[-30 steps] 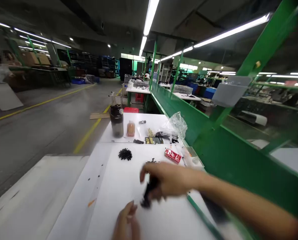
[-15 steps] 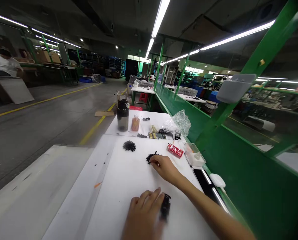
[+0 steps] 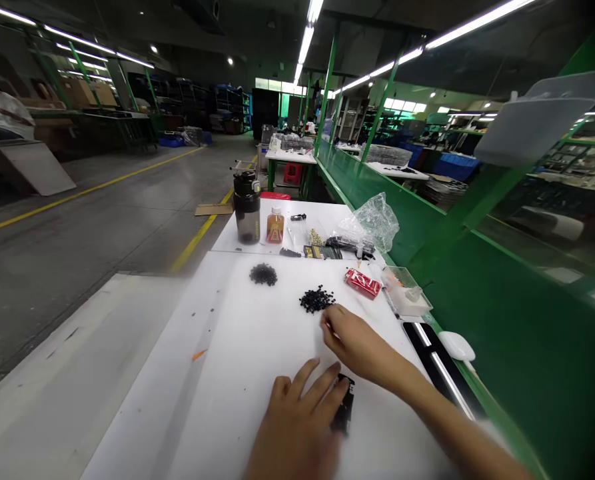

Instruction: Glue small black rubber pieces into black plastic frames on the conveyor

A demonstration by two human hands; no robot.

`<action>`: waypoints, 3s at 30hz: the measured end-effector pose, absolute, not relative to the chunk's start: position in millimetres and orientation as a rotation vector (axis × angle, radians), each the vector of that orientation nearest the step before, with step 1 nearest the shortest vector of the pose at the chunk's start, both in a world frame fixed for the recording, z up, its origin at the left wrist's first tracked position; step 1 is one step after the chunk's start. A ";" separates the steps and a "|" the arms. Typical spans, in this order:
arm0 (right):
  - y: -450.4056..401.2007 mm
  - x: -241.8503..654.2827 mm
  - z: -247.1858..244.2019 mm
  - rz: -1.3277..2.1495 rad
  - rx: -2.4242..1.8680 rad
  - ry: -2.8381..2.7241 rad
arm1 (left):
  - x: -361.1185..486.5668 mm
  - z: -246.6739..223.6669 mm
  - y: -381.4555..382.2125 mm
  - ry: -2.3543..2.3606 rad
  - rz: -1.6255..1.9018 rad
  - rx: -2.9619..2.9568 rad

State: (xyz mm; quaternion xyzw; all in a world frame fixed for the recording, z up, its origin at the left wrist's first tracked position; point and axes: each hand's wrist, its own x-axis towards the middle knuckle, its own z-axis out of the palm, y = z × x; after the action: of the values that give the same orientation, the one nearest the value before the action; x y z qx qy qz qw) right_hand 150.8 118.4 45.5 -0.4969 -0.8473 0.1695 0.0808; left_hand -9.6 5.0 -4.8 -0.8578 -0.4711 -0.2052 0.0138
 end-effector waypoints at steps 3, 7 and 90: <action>69.7 190.1 25.1 0.597 -1.576 -2.364 | -8.5 -3.2 5.2 -1.426 -0.635 -2.649; 15.7 203.7 -17.3 0.433 -1.706 -2.014 | -7.8 1.5 3.8 -1.394 -0.651 -2.635; 40.5 248.2 49.0 1.161 -1.374 -0.706 | -11.0 -8.0 -39.1 -1.329 -0.979 -2.705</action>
State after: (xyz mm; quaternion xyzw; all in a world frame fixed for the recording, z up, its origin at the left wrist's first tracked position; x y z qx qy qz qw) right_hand 248.2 40.5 49.0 -0.5849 -0.3005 0.4943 0.5685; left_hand -11.0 -39.1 -8.0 -0.8535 -0.4194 -0.3090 -0.0134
